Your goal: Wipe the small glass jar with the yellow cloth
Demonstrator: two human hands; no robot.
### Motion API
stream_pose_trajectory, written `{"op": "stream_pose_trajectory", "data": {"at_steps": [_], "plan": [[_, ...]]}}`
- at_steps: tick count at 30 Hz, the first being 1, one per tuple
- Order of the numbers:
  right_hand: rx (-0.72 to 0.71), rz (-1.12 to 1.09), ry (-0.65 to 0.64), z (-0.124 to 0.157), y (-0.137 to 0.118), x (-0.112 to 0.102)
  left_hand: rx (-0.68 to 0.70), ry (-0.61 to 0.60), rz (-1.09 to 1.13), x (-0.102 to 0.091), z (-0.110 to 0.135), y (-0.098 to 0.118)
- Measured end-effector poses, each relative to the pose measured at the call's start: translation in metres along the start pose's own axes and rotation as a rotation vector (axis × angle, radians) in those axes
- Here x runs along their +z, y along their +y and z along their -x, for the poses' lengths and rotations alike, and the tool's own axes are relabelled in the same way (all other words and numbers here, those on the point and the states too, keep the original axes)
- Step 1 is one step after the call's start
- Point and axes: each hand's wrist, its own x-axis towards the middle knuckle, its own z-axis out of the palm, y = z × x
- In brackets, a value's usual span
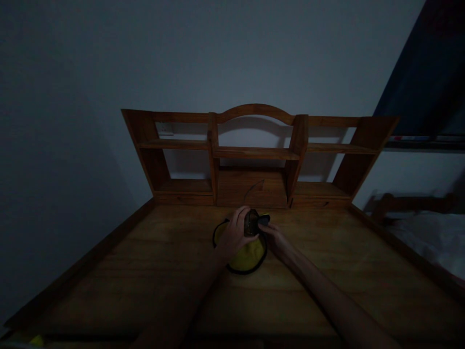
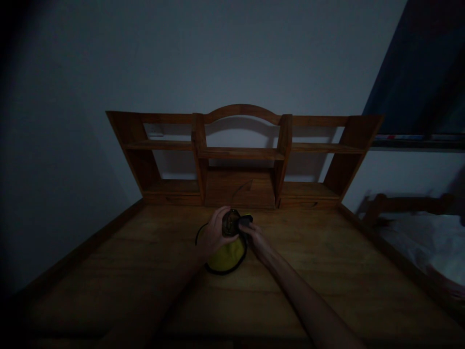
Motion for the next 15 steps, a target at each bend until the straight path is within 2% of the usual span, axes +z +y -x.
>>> {"op": "stream_pose_trajectory", "data": {"at_steps": [8, 15], "plan": [[0.134, -0.091, -0.074, 0.006, -0.009, -0.002, -0.021, 0.003, 0.110, -0.006, -0.002, 0.009], [0.120, -0.067, -0.071, 0.004, -0.004, -0.004, -0.069, 0.106, 0.186, -0.008, -0.005, 0.016]]}}
